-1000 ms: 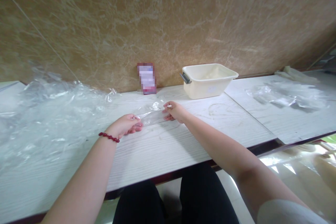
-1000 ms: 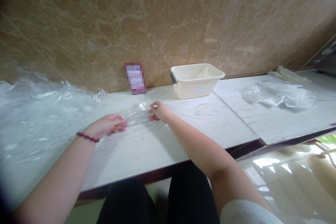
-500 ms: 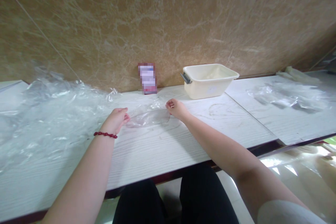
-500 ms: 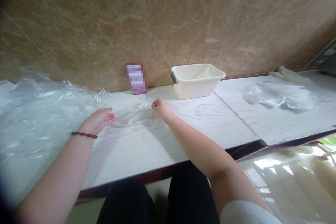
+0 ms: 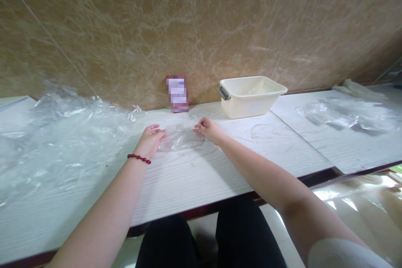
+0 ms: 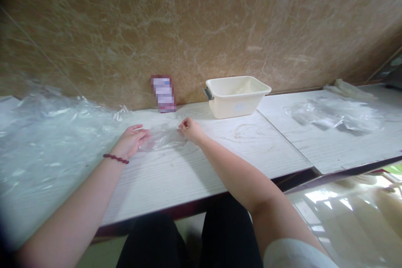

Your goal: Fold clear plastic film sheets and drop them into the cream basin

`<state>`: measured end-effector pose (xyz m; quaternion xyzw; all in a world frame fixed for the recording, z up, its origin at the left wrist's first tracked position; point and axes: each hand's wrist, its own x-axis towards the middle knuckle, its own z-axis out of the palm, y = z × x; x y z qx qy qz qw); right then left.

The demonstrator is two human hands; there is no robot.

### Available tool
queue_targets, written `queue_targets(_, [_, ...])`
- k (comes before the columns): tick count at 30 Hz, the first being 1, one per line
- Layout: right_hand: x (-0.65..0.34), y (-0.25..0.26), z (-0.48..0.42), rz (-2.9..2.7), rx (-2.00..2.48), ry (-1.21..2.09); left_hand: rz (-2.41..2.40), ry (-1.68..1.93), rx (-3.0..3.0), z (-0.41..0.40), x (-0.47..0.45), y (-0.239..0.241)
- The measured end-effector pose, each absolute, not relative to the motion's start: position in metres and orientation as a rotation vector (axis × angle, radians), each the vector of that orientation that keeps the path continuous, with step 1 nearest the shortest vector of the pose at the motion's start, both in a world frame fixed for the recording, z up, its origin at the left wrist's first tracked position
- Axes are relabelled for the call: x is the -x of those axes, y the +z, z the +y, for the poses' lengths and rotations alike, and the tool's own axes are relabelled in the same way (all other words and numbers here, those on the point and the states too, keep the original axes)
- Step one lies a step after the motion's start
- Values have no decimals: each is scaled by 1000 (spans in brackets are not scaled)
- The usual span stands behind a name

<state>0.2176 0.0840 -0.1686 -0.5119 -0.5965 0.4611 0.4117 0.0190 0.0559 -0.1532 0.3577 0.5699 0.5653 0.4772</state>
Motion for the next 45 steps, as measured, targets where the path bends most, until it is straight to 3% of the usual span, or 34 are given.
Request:
queue_targets(17, [-231,-162,71,-1613,1432,1058,1659,1007,-1077,41,-8,-141])
queue_targets(25, [-240,-156,59,-1869,1344,1040,1728,670,-1189,30,1,-130])
queue_targets(37, [-239,-149,54,-1881,1538,926,1470,815,-900,27,-10,-127])
queue_targets(45, [-234,-147,58,-1851,1443,869,1347,1056,-1004,34,-23,-136])
